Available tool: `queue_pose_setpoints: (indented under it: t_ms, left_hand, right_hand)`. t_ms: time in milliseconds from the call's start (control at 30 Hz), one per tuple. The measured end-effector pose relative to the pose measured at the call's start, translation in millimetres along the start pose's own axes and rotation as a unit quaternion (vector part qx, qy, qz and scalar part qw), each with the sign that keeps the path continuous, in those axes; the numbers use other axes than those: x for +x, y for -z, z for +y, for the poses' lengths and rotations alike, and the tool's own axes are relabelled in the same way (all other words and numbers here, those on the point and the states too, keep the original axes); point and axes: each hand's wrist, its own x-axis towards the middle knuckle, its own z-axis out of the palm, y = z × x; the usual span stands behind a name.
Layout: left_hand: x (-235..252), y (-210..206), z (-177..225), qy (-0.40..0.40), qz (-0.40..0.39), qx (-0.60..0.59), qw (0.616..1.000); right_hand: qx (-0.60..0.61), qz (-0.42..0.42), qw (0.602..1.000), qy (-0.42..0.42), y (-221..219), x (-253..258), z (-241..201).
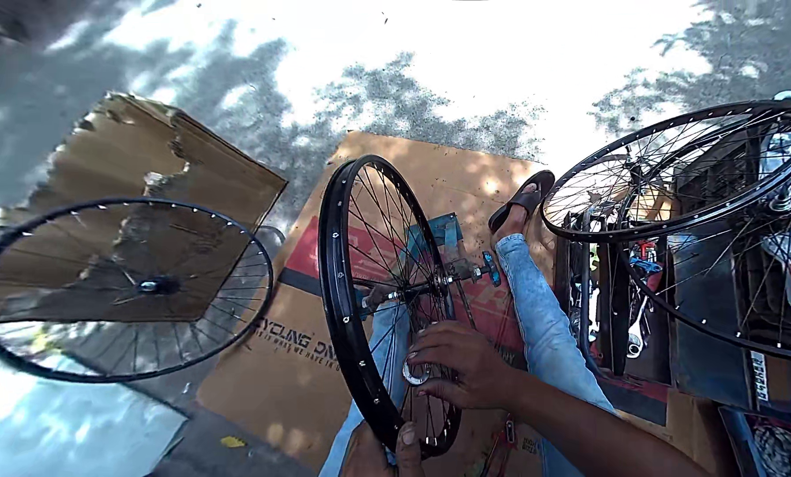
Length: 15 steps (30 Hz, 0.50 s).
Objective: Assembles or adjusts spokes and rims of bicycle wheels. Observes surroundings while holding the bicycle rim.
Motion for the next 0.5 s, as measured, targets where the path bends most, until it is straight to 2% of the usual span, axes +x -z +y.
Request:
queue_pose_setpoints:
  t_ms: [133,200,333,433,500]
  left_hand:
    - [17.5,-14.0,17.2,0.038,0.117,-0.010,0.992]
    - [34.3,-12.9,26.7,0.059,0.150,-0.026,0.987]
    - [60.1,-4.1,31.6,0.053,0.162,-0.093,0.981]
    - [69.8,-1.6,35.9,0.084,0.176,-0.152,0.969]
    - [70.1,-0.9,37.3,0.107,0.180,-0.181,0.961]
  right_hand:
    - [0.024,0.017,0.999,0.039,-1.4,21.4,5.7]
    - [0.040,0.026,0.997,0.056,-0.6,27.0,9.5]
    - [0.050,0.016,0.997,0.061,0.1,35.5,14.5]
    - [0.059,0.014,0.996,0.063,-1.1,45.7,17.3]
    - [0.081,-0.016,0.995,0.060,-2.3,48.1,17.7]
